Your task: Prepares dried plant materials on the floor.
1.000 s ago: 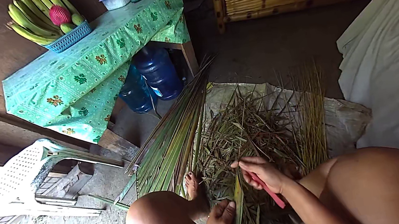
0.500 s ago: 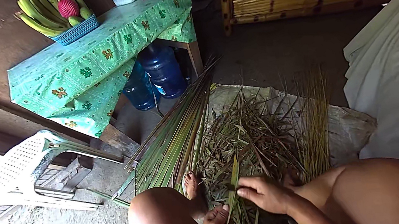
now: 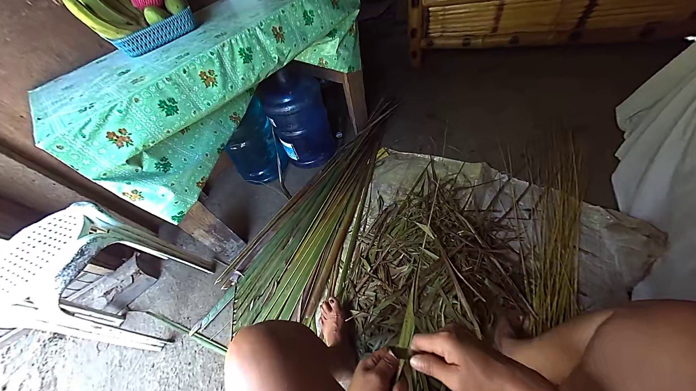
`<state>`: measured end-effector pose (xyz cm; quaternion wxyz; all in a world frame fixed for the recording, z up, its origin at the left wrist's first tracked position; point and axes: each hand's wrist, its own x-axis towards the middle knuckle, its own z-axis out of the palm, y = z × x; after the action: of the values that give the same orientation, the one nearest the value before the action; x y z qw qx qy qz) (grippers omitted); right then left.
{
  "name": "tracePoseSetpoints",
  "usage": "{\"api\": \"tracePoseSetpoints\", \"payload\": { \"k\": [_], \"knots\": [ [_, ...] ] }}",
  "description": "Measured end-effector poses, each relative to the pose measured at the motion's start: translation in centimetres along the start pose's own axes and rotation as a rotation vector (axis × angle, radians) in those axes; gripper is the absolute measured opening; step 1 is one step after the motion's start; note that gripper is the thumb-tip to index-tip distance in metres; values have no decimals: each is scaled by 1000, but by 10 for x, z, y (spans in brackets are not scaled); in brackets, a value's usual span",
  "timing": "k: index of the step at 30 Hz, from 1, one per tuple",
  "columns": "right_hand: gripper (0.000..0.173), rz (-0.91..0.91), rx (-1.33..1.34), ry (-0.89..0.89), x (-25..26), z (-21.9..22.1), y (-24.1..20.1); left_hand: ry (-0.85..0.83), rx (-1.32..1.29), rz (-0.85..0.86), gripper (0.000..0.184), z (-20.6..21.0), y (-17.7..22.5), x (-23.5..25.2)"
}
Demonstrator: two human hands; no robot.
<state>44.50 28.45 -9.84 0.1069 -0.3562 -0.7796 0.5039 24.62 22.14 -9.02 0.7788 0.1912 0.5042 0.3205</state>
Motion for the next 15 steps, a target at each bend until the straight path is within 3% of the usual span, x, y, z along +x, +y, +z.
{"api": "tracePoseSetpoints", "payload": {
  "k": [2,6,9,11,15],
  "knots": [
    [38,-8,-100,82,5,-4,8,-10,15,-16,28,1,3,-1],
    [36,263,-199,227,19,-35,35,-6,68,-43,26,-1,-5,-13],
    [36,442,-143,372,22,-56,56,7,86,-48,26,-5,-17,-20],
    [34,457,-69,426,19,-61,63,24,96,-40,25,-8,-20,-21],
    [34,317,115,158,11,-35,28,67,220,25,24,-1,-13,-9]
  ]
}}
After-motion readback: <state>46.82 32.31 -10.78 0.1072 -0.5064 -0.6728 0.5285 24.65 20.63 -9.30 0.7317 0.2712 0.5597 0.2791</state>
